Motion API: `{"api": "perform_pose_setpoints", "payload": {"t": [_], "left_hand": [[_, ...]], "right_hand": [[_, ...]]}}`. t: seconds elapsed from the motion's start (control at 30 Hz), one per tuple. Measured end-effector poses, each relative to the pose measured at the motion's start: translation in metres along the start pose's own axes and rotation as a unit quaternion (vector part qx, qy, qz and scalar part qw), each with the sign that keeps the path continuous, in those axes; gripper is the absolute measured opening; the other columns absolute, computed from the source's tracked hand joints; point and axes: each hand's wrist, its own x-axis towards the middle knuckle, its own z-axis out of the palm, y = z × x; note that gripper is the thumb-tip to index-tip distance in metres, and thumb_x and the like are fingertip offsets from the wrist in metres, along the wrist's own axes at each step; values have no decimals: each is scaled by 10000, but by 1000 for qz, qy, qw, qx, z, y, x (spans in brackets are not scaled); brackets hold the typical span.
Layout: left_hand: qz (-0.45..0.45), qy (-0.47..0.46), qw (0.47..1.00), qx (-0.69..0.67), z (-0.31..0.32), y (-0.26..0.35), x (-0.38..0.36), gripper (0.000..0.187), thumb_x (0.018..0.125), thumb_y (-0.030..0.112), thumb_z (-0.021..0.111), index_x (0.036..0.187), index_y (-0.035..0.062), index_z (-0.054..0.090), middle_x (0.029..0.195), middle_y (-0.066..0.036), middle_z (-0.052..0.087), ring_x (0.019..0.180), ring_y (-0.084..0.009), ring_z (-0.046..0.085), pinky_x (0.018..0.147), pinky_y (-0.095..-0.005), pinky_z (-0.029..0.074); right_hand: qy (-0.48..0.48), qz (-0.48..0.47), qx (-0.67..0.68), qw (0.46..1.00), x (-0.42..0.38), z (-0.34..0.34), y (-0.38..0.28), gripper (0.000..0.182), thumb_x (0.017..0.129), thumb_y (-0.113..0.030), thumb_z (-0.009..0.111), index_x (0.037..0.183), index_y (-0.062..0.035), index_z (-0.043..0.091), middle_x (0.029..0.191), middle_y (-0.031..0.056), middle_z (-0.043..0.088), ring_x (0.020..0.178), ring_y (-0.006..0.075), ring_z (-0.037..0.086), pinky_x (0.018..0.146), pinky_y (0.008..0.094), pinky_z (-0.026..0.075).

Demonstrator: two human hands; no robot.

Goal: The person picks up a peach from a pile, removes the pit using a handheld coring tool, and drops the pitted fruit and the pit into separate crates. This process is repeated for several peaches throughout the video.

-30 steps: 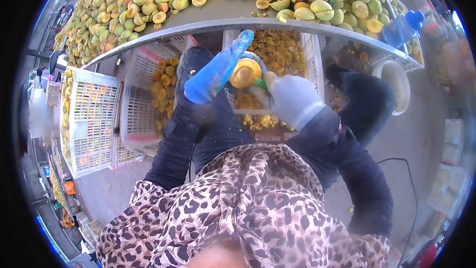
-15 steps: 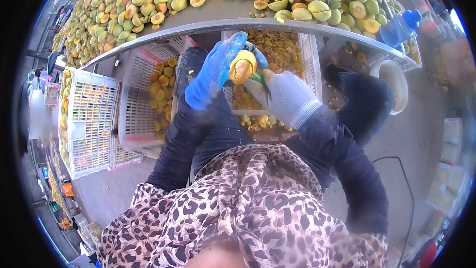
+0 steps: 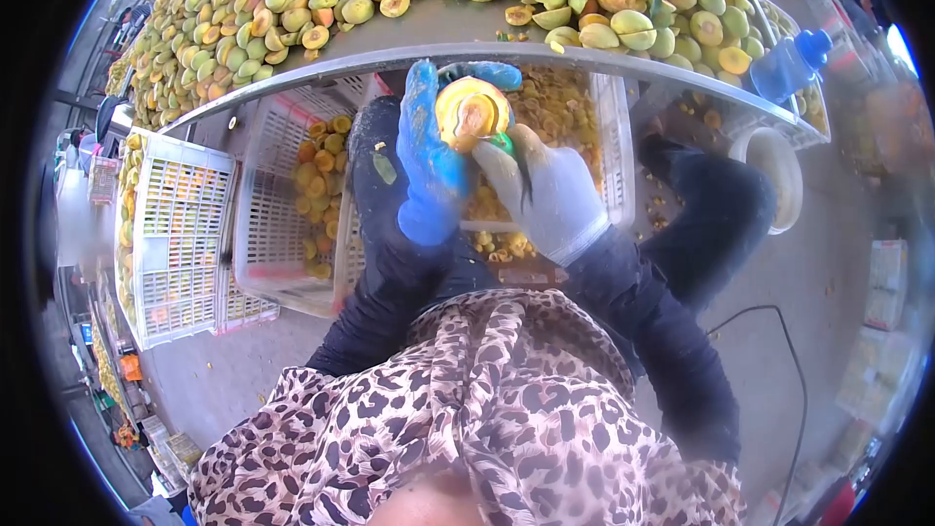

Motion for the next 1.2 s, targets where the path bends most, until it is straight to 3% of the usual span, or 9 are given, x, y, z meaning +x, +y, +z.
{"api": "perform_pose_setpoints", "payload": {"t": [0.17,0.4,0.47,0.53,0.6,0.67,0.8,0.97,1.2], "left_hand": [[27,41,999,3,-3,-6,0,438,940,325,547,1177,-37,480,1000,-138,651,869,-170,605,809,-294,488],[-64,-208,971,-95,-24,2,25,462,923,340,554,1151,-58,501,875,-135,662,782,-195,634,764,-302,508],[-80,-68,991,83,-17,-16,18,558,988,461,329,983,-41,573,935,-172,655,781,-217,640,738,-323,526],[-20,36,998,-40,9,-5,6,558,987,466,324,936,-24,585,879,-163,654,741,-224,636,703,-327,533],[-130,205,954,-174,16,-1,2,545,985,468,323,909,1,593,824,-148,650,680,-223,625,649,-324,536],[-182,180,951,-171,1,-3,3,515,977,457,344,872,24,602,785,-141,646,634,-225,613,582,-322,521],[-258,67,919,-289,0,3,17,481,965,437,381,846,29,607,717,-136,634,565,-236,588,516,-319,479],[-123,119,979,-111,15,4,13,552,985,459,329,802,6,586,698,-121,627,557,-196,583,518,-301,476],[-172,-14,982,-73,11,7,17,565,986,467,319,780,10,580,690,-109,620,556,-175,573,533,-288,473]], "right_hand": [[-5,-26,-21,999,3,-3,-4,299,913,-296,573,917,3,579,663,230,594,630,389,607,524,447,448],[-123,66,-37,990,3,-21,-8,322,934,-283,541,981,29,607,659,225,599,587,333,622,537,411,456],[-153,106,50,981,6,-20,-10,336,942,-283,529,1000,36,616,652,222,598,567,304,621,541,393,457],[-116,168,129,970,1,-9,-8,361,953,-290,510,1035,43,622,621,178,585,560,226,609,552,356,459],[-65,54,89,992,2,-4,-11,397,961,-324,495,1001,51,620,566,99,550,483,161,556,565,338,476],[-216,324,228,892,4,-15,-21,441,965,-370,478,978,51,611,546,29,516,419,101,497,591,319,504],[-289,285,301,863,7,-31,-14,502,966,-440,447,803,22,553,508,9,450,370,80,429,420,274,443],[-260,299,244,885,7,-33,-17,527,953,-483,451,751,-2,528,509,14,455,370,85,435,360,252,380],[-286,324,271,860,4,-40,-14,551,937,-514,461,742,-4,535,521,10,458,381,90,448,357,237,346]]}}
